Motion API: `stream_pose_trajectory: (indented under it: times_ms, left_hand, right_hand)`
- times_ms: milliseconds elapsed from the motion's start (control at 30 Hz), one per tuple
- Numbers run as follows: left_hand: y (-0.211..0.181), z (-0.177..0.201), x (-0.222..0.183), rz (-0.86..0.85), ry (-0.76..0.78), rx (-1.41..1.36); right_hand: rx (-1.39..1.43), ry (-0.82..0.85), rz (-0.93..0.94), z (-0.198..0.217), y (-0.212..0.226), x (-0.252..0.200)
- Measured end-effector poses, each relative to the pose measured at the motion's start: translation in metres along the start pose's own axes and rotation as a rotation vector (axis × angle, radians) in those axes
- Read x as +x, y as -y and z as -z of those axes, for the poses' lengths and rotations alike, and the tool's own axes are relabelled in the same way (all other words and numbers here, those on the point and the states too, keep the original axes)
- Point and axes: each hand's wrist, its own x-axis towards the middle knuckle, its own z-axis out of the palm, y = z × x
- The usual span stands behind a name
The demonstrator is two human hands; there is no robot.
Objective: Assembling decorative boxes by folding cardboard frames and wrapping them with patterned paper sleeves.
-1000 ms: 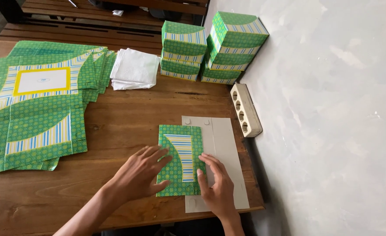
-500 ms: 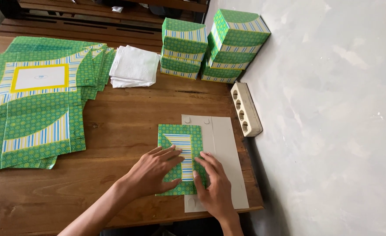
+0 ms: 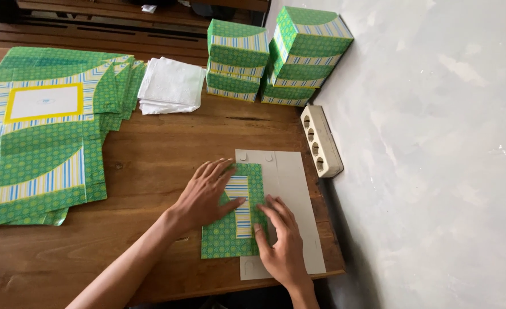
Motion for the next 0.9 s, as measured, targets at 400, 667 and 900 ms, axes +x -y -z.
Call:
stream_pose_trajectory:
  times_ms: [400, 667, 900]
  left_hand:
    - [0.003, 0.001, -0.006, 0.034, -0.216, 0.165]
    - [0.015, 0.016, -0.014, 0.225, -0.209, -0.054]
    - [0.002, 0.041, -0.009, 0.348, -0.313, -0.668]
  right_hand:
    - [0.037, 0.053, 0.013, 0.000, 0.002, 0.000]
    - [0.077, 0.083, 0.066, 0.001, 0.003, 0.000]
    - [0.207, 0.041, 0.009, 0.002, 0.008, 0.001]
